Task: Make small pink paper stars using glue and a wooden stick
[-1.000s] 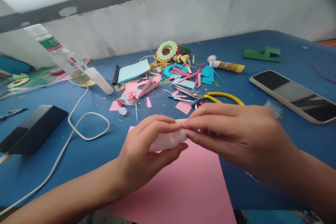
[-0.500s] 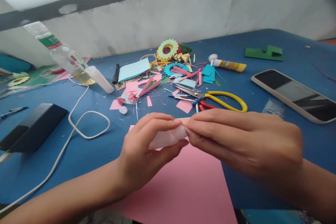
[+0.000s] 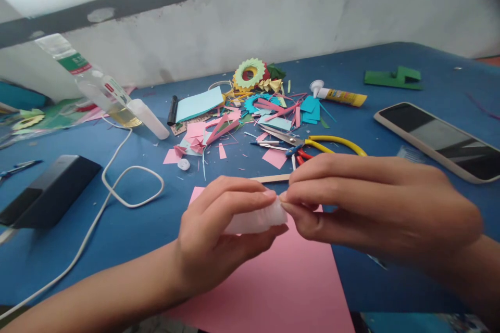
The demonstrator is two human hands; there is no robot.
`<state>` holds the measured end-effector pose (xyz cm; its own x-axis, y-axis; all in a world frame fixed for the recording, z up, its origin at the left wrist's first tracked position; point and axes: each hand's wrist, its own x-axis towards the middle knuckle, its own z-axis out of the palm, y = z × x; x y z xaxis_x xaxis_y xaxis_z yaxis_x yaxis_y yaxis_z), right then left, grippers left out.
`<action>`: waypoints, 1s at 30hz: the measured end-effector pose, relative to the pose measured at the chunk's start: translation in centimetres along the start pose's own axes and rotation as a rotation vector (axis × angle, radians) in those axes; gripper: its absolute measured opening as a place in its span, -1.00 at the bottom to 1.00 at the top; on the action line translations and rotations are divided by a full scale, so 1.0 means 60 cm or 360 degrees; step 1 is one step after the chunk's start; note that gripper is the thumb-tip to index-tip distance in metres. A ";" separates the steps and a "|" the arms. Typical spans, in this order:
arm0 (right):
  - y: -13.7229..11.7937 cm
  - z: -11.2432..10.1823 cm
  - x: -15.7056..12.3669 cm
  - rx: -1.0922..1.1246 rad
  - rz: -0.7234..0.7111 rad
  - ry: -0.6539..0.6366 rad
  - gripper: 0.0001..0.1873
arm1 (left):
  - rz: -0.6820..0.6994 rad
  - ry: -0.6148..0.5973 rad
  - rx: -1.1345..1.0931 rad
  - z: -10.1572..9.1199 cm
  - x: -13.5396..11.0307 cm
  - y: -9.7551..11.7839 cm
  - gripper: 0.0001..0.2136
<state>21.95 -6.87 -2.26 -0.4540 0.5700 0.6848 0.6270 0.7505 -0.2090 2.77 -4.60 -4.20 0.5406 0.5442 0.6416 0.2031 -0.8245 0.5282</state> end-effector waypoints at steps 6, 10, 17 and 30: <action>-0.007 -0.008 -0.001 0.0011 -0.0005 0.0069 -0.84 | -0.0002 0.0002 -0.0044 -0.004 0.001 0.001 -0.77; -0.009 -0.005 0.009 0.0156 0.0060 0.0016 -0.85 | -0.0020 0.0094 -0.0065 -0.001 -0.002 -0.003 -0.76; -0.010 -0.007 0.015 0.0733 0.0286 -0.0099 -0.83 | -0.0020 0.0080 -0.0075 -0.008 -0.001 -0.003 -0.75; -0.013 -0.007 0.012 0.0771 0.0452 0.0097 -0.85 | 0.0097 0.0001 0.0082 -0.012 0.009 0.000 -0.74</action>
<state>21.38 -7.17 -1.30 -0.2636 0.7624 0.5910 0.3506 0.6465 -0.6776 2.44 -4.18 -3.48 0.5528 0.4926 0.6722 0.2112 -0.8631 0.4588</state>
